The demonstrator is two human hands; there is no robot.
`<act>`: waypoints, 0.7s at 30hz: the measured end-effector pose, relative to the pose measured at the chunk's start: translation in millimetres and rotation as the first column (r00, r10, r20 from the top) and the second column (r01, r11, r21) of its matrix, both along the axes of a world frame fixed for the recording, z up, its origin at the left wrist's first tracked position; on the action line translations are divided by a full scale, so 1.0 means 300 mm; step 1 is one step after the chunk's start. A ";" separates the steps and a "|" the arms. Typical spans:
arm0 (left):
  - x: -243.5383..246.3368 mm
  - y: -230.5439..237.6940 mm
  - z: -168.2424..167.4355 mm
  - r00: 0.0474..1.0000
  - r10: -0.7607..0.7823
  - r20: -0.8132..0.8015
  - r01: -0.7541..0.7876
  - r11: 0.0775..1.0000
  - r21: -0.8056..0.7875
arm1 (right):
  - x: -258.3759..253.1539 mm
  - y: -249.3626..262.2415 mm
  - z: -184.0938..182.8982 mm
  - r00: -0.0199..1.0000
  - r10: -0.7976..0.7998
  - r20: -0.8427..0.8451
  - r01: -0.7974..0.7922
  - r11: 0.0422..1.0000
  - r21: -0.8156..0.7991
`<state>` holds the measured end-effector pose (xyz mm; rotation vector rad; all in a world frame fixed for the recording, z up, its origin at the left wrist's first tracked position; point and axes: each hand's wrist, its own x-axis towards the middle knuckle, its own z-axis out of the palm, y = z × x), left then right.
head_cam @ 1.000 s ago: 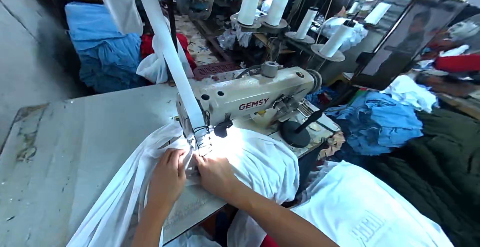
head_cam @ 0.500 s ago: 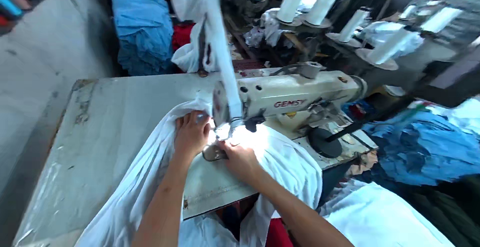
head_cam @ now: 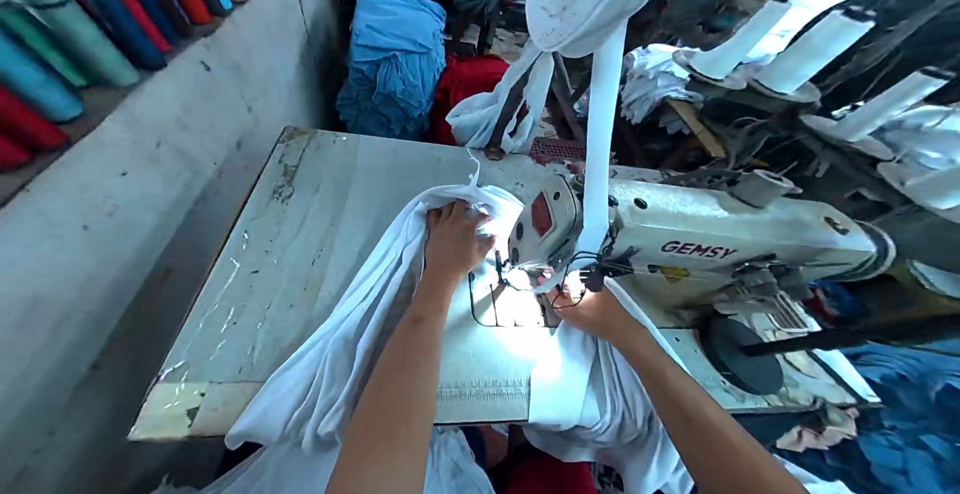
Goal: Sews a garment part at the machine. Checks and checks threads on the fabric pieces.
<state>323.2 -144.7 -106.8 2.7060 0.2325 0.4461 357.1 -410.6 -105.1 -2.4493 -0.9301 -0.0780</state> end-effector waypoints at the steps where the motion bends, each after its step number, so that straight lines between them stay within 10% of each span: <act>1: 0.007 0.000 0.001 1.000 -0.001 0.014 0.001 1.000 -0.010 | 0.020 0.003 -0.025 0.999 -0.004 0.044 0.002 0.998 0.057; 9: 0.078 -0.012 0.003 0.996 -0.072 0.060 0.075 0.995 -0.058 | 0.087 0.108 -0.071 0.977 0.139 -0.161 -0.194 0.895 -0.403; 16: -0.082 -0.005 0.018 0.990 -0.120 0.078 0.136 0.955 -0.262 | -0.098 -0.009 -0.005 0.972 -0.049 0.231 0.072 0.993 -0.095; 21: -0.610 -0.112 0.045 0.982 -0.164 -0.093 0.128 0.942 -0.311 | -0.371 -0.136 0.064 0.971 0.163 -0.173 -0.123 0.967 0.223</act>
